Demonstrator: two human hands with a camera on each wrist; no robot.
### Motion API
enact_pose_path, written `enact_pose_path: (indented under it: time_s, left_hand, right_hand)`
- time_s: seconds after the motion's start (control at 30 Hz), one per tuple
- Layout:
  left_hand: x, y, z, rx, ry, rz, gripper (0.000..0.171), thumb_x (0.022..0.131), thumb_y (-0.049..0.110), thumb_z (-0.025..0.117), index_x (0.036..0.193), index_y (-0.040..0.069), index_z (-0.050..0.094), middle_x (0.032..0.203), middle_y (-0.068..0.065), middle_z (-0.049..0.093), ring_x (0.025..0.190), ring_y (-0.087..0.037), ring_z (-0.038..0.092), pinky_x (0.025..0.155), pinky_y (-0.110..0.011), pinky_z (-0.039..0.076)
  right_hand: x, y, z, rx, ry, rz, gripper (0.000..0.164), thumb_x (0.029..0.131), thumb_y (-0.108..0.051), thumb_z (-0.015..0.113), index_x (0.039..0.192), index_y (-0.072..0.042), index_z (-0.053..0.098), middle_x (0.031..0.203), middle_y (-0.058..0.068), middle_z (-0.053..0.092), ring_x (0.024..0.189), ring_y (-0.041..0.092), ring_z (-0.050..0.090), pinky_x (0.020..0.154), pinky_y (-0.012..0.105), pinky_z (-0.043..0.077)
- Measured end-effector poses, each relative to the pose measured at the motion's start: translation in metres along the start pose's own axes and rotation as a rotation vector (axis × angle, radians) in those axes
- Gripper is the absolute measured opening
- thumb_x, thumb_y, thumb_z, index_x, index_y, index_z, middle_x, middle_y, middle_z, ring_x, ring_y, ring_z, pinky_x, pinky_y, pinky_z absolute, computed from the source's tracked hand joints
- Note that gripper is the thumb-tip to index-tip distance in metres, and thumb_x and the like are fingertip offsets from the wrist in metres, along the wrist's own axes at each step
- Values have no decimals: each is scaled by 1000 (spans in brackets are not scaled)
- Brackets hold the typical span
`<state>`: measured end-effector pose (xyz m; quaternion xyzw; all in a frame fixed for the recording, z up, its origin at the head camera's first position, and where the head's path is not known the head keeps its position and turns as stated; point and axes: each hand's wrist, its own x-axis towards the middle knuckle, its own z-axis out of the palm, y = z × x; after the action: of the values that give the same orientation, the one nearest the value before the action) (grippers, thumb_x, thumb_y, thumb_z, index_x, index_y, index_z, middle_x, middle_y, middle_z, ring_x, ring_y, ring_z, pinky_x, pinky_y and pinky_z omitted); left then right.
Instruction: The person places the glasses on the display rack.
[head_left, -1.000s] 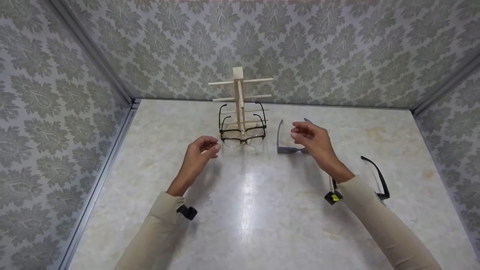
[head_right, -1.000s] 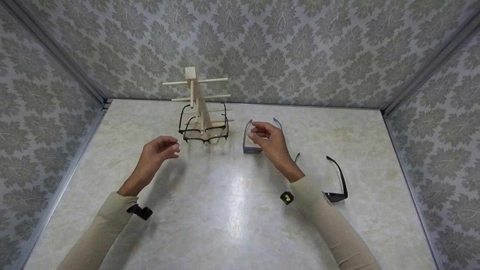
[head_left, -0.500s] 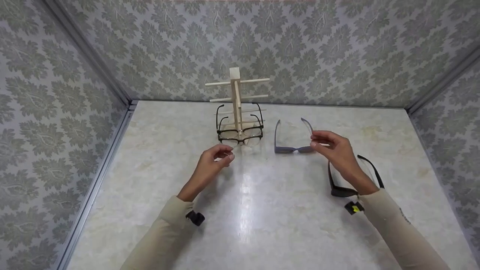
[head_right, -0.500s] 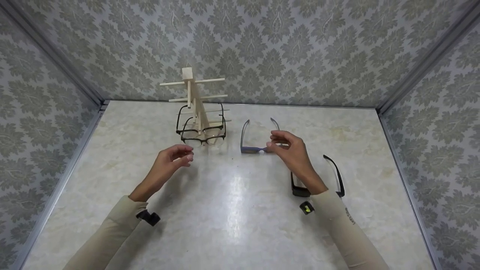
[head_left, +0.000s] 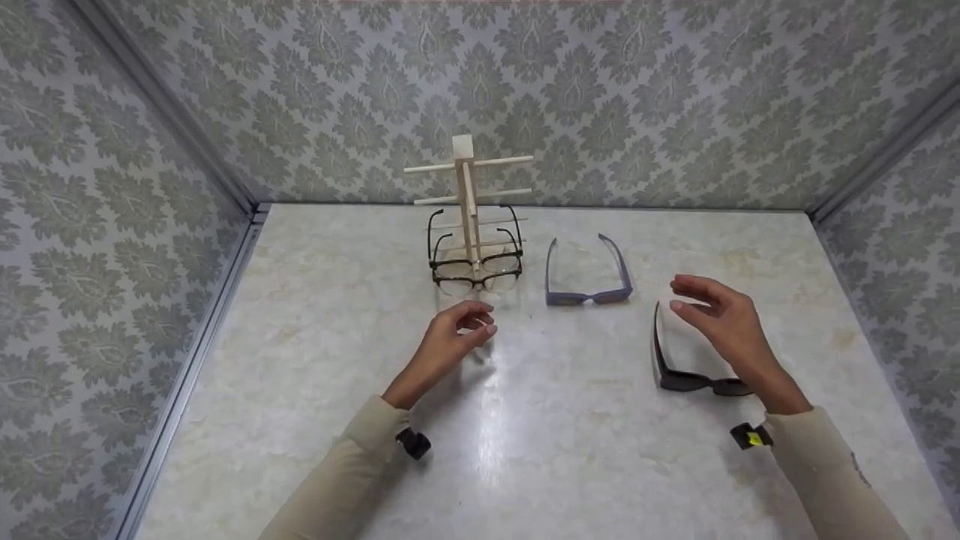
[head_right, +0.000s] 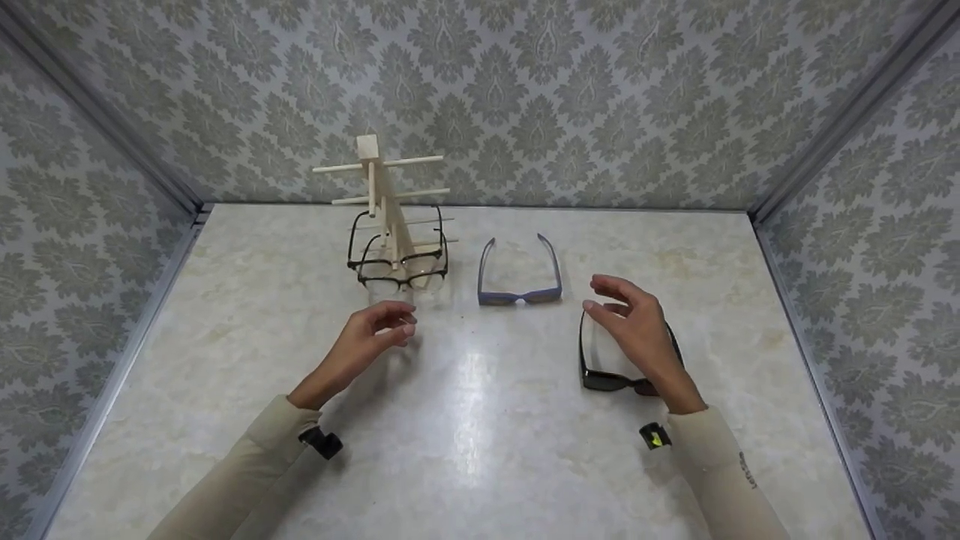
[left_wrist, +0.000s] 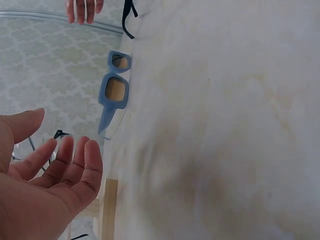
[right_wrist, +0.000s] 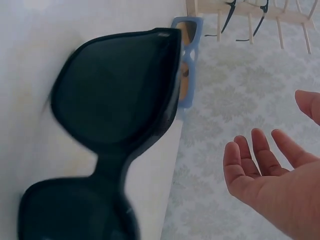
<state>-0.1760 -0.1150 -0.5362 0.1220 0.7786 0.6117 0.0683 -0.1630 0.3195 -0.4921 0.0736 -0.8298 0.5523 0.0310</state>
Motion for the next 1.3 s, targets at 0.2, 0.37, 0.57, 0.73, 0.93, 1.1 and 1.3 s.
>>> enact_pose_path:
  time_s: [0.2,0.37,0.57,0.73,0.93,1.1,1.3]
  left_hand:
    - [5,-1,16,-5,-49,20,40,105,10,75,139,-10,67,123,-24,74,113,-33,72,93,-33,61]
    - [7,-2,29,-28,-82,25,42,106,12,75,140,-10,66,126,-26,74,114,-34,73,91,-35,63]
    - [12,-5,44,-77,-105,12,41,106,9,74,141,-11,65,128,-31,72,114,-35,74,87,-51,66]
    - [18,-5,59,-127,-127,-5,43,106,8,74,142,-12,64,130,-32,70,112,-34,74,86,-61,64]
    - [22,-6,76,-166,-148,-22,44,105,8,74,143,-12,63,131,-32,71,107,-25,75,84,-56,66]
    - [26,-1,90,-196,-149,-20,44,105,8,75,143,-11,64,132,-31,71,112,-28,75,85,-52,67]
    - [30,1,108,-197,-155,-10,45,105,10,76,143,-9,65,132,-27,72,113,-26,75,86,-51,66]
  right_hand:
    - [-13,11,-14,-10,39,-1,49,108,-21,76,152,-2,64,150,21,64,133,11,63,104,14,52]
    - [-25,20,-27,-18,90,8,49,107,-16,75,151,3,63,147,11,66,130,4,65,104,14,53]
    - [-39,35,-43,-72,149,64,53,108,-20,75,155,0,61,146,0,65,126,-2,63,100,11,53]
    - [-50,49,-54,-73,213,113,52,106,-18,77,154,-2,62,144,-4,66,127,-3,61,100,9,51]
    - [-61,62,-59,-41,235,181,56,106,-21,78,157,-4,60,143,-11,65,127,-3,61,96,10,54]
    - [-70,71,-62,8,243,200,57,105,-18,79,157,-5,60,139,-14,67,127,-3,60,95,8,53]
    - [-79,80,-65,-79,224,273,65,107,-27,76,163,-4,53,142,-12,64,127,-3,58,95,6,50]
